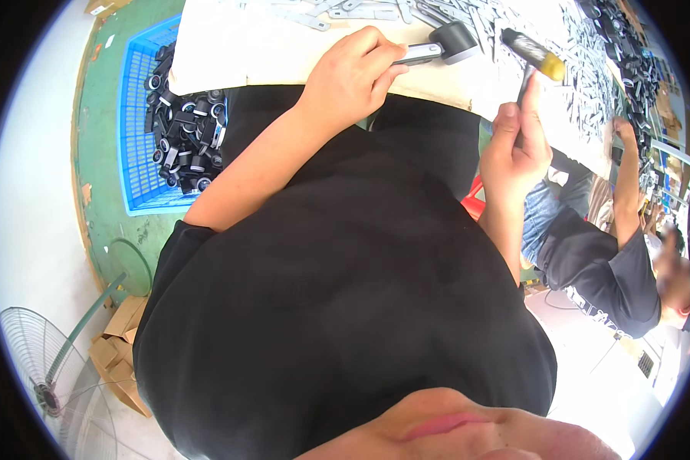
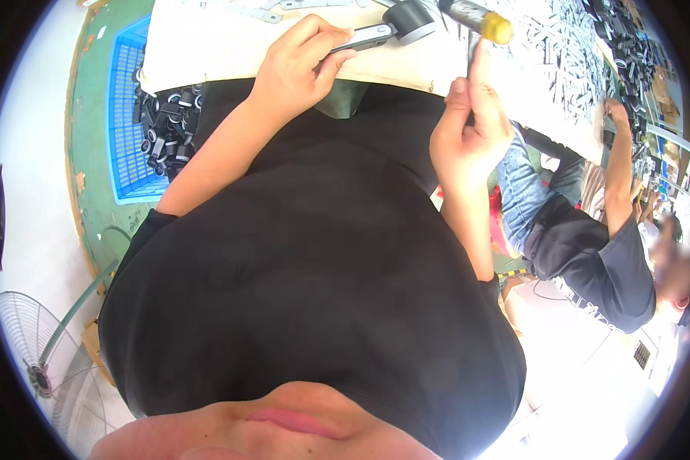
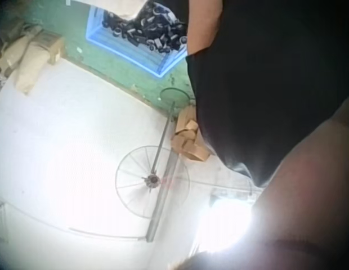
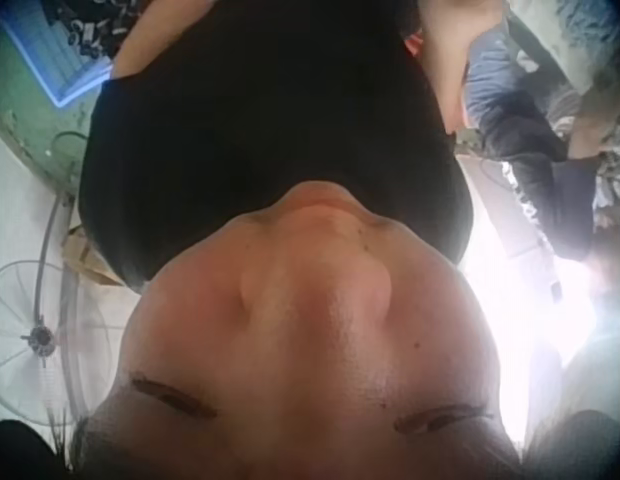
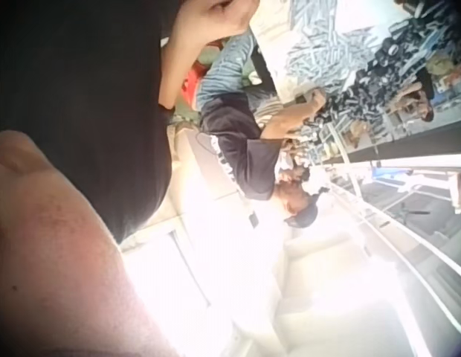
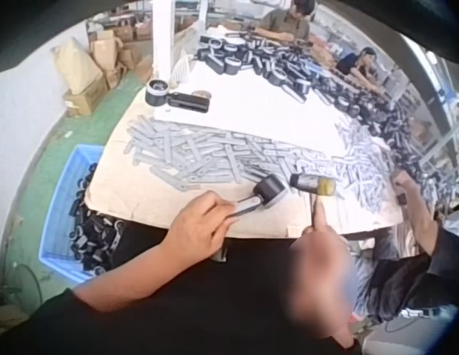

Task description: Manually assemble mechanical components by inserting metal pins and seating them using a small hammer.

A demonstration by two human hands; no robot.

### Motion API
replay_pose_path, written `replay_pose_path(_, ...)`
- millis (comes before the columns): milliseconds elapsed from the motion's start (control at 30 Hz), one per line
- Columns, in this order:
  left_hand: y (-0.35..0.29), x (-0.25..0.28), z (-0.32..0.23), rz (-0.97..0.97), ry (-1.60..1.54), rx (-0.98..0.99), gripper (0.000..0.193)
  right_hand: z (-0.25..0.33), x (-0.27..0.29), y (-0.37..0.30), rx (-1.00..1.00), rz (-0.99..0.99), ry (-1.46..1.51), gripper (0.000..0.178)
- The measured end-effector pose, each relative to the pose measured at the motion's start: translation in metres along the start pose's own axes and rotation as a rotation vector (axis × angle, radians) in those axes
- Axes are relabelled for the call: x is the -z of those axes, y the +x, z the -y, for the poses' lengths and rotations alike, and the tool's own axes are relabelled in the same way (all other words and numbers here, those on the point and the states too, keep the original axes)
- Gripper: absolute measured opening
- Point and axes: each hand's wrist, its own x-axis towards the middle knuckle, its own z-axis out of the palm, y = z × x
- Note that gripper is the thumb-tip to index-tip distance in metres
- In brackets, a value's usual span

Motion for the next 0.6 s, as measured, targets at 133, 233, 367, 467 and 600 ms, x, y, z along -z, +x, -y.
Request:
replay_pose_path(133, -0.002, -0.003, 0.001, -0.006, -0.009, 0.003, 0.02, -0.01, -0.004, 0.002, 0.133, 0.276, -0.251, 0.047)
replay_pose_path(233, -0.002, -0.002, 0.002, -0.015, -0.002, 0.0, 0.02, 0.01, 0.012, 0.014, -0.004, 0.319, -0.204, 0.047)
replay_pose_path(367, 0.0, -0.004, 0.0, -0.011, -0.013, -0.001, 0.02, -0.009, 0.003, 0.008, 0.148, 0.084, -0.182, 0.038)
replay_pose_path(467, -0.001, -0.003, 0.002, -0.017, 0.003, -0.005, 0.02, -0.003, 0.002, 0.007, -0.005, 0.407, -0.286, 0.053)
replay_pose_path(600, 0.0, -0.002, -0.001, 0.016, -0.075, 0.102, 0.021, 0.007, 0.013, 0.006, 0.018, 0.155, -0.052, 0.043)
